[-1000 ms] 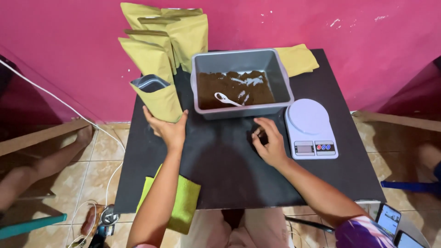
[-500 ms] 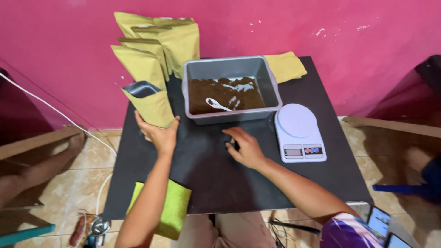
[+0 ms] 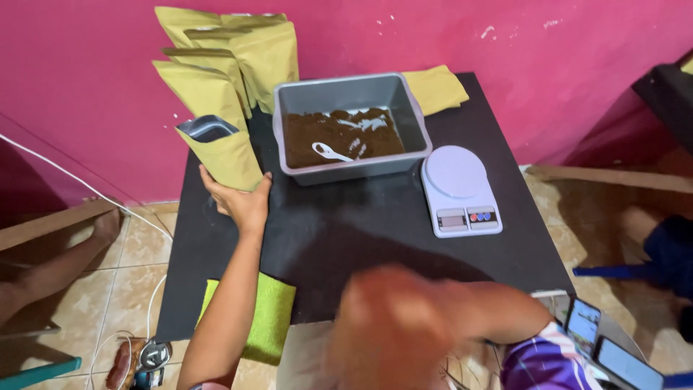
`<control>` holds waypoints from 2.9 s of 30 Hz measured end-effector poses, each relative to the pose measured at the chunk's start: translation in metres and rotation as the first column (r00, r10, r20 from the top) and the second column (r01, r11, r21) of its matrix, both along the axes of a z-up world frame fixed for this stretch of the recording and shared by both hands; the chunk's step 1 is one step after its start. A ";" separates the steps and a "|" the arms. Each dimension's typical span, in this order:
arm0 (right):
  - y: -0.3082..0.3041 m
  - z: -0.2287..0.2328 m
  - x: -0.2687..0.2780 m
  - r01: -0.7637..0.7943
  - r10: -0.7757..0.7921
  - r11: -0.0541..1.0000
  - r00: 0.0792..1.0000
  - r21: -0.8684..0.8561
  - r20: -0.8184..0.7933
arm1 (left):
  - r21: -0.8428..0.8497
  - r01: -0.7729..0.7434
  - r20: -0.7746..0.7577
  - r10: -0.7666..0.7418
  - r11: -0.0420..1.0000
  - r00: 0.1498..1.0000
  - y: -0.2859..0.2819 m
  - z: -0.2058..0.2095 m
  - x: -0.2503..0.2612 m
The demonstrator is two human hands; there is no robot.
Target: Filling and weighing paper coffee bags using a digital scale and a container of grounds.
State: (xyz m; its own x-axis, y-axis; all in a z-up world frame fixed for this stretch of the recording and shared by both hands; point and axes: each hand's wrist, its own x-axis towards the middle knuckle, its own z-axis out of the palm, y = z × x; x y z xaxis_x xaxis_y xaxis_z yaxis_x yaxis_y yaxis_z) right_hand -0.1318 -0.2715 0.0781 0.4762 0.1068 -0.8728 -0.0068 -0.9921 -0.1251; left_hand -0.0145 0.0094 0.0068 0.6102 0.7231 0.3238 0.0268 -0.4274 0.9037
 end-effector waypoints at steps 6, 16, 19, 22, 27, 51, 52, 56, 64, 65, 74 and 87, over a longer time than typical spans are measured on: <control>-0.129 0.043 -0.053 0.050 -0.057 0.934 0.998 0.353 0.010 | 0.033 -0.085 0.014 0.085 0.996 0.996 0.005 -0.017 0.006; -0.158 0.134 -0.066 0.021 -0.137 0.402 0.990 0.915 0.037 | 0.028 -0.086 0.029 0.085 0.996 0.996 0.001 -0.019 0.012; -0.142 0.164 -0.067 0.000 -0.113 0.197 0.993 0.980 0.022 | 0.017 -0.122 0.039 0.121 0.992 0.992 0.004 -0.023 0.004; -0.108 0.198 -0.072 -0.039 -0.132 -0.036 0.991 0.999 0.034 | 0.009 -0.080 0.027 0.080 0.997 0.996 0.003 -0.008 0.008; -0.037 0.125 0.006 -0.722 -0.338 0.146 0.606 0.676 0.720 | 0.032 -0.026 0.003 0.026 0.999 1.000 0.003 -0.007 0.003; -0.031 -0.231 -0.102 -0.620 0.533 0.285 0.736 0.731 0.417 | -0.011 0.025 0.036 -0.025 1.000 0.999 -0.001 0.004 -0.003; -0.031 -0.224 -0.100 -0.560 0.497 0.312 0.785 0.768 0.370 | 0.003 0.022 0.042 -0.022 1.000 0.999 0.000 0.003 -0.002; -0.042 -0.249 -0.070 -0.568 0.363 0.316 0.812 0.760 0.456 | 0.029 0.014 0.053 -0.015 0.999 0.998 0.001 0.001 0.000; -0.024 -0.189 -0.103 -0.578 0.512 0.587 0.807 0.567 0.293 | 0.002 0.008 0.033 -0.008 1.000 0.999 0.001 0.001 0.001; -0.018 -0.175 -0.108 -0.644 0.622 0.583 0.746 0.496 0.237 | 0.006 0.010 0.041 -0.010 1.000 0.999 0.001 0.001 0.001; -0.002 -0.067 -0.134 -0.232 0.277 0.731 0.960 0.641 0.031 | -0.005 0.014 0.020 -0.014 1.000 1.000 0.002 0.001 0.002; 0.000 -0.132 -0.114 0.536 -0.483 0.666 0.840 0.519 -0.247 | 0.016 -0.006 0.047 0.005 1.000 0.999 0.005 -0.008 0.009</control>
State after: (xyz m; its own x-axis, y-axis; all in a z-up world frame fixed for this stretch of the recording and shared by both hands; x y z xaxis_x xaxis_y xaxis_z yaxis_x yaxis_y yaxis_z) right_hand -0.2461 -0.2719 -0.0540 0.5324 0.3371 -0.7765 -0.5265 -0.5865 -0.6156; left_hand -0.0054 0.0148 -0.0011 0.5900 0.7211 0.3632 -0.0129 -0.4414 0.8972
